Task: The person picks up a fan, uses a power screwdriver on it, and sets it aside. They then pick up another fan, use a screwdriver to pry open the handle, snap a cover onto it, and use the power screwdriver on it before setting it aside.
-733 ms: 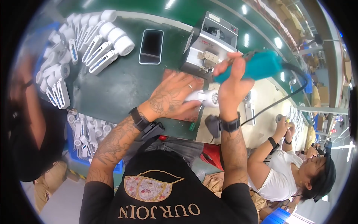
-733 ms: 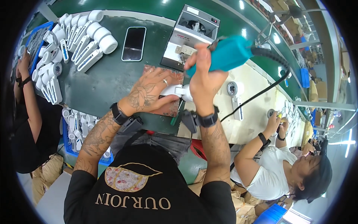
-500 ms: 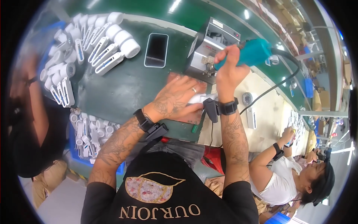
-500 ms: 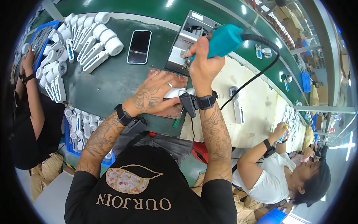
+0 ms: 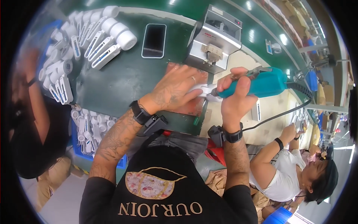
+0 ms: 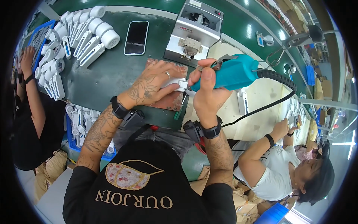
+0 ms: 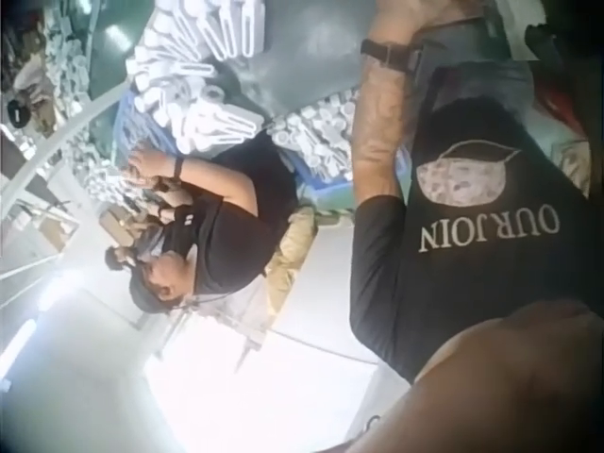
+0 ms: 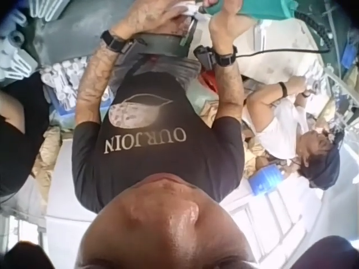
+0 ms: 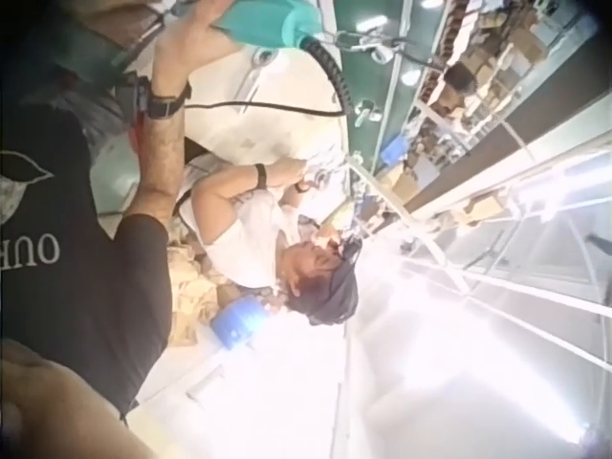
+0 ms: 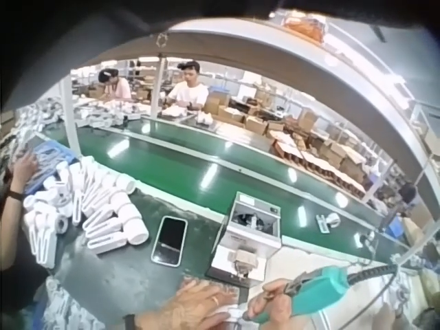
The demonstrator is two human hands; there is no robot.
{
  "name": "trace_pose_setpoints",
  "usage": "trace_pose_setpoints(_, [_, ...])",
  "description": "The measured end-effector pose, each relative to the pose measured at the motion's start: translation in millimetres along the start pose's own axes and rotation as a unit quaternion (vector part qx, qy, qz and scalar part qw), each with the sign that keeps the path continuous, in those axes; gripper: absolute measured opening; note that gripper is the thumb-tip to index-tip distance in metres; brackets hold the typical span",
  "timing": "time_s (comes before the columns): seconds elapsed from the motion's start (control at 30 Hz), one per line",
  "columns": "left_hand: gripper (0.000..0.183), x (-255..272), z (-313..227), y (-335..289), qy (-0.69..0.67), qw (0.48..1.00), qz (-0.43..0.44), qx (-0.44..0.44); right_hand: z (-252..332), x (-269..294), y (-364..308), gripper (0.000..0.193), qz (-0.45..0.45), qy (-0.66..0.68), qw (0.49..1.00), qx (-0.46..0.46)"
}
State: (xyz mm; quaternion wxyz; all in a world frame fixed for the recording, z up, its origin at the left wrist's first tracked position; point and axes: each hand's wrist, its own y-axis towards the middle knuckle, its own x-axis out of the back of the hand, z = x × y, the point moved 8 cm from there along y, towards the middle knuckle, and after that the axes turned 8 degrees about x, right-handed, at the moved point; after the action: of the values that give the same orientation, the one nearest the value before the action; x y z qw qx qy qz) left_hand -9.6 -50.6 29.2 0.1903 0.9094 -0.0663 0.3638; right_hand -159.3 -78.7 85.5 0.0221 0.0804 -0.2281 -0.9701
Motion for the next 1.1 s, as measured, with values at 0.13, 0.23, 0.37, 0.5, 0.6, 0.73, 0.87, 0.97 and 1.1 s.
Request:
trace_pose_setpoints(0.13, [0.031, -1.0, 1.5, -0.1, -0.011, 1.000, 0.000, 0.003, 0.9, -1.2, -2.4, 0.055, 0.008, -0.003, 1.000, 0.006])
trace_pose_setpoints(0.23, [0.031, -1.5, 3.8, -2.0, -0.015, 1.000, -0.003, 0.007, -6.1, -1.4, -6.5, 0.053, 0.006, 0.000, 1.000, -0.004])
trace_pose_setpoints(0.37, [0.045, -2.4, -1.6, -2.4, 0.023, 1.000, 0.001, -0.013, -9.7, -3.4, -9.4, 0.049, 0.015, 0.016, 1.000, 0.006])
trace_pose_setpoints(0.5, [0.043, -3.1, 0.4, -2.4, 0.019, 1.000, 0.007, -0.004, -14.1, -9.7, -10.6, 0.047, 0.017, 0.021, 1.000, 0.013])
trace_pose_setpoints(0.6, [0.041, -2.2, -3.6, -0.5, 0.024, 1.000, 0.012, -0.014, -14.7, -7.3, -7.7, 0.045, 0.026, 0.022, 0.999, 0.017])
trace_pose_setpoints(0.73, [0.039, 0.4, -12.1, -0.2, 0.031, 0.999, -0.010, -0.041, -15.4, -5.5, -9.4, 0.043, 0.023, 0.029, 0.999, 0.003])
trace_pose_setpoints(0.87, [0.039, 3.0, -16.9, -6.8, 0.059, 0.996, -0.026, -0.067, -8.2, -4.0, -13.1, 0.043, 0.014, -0.011, 0.999, -0.042])
trace_pose_setpoints(0.97, [0.042, -0.7, -27.6, -22.3, 0.079, 0.995, 0.033, -0.048, 14.3, 13.2, -30.0, 0.049, -0.022, 0.059, 0.998, -0.007])
trace_pose_setpoints(1.1, [0.038, 19.4, -25.9, -43.2, 0.111, 0.993, -0.036, -0.010, 35.5, 17.6, -50.9, 0.057, -0.032, 0.093, 0.995, -0.001])
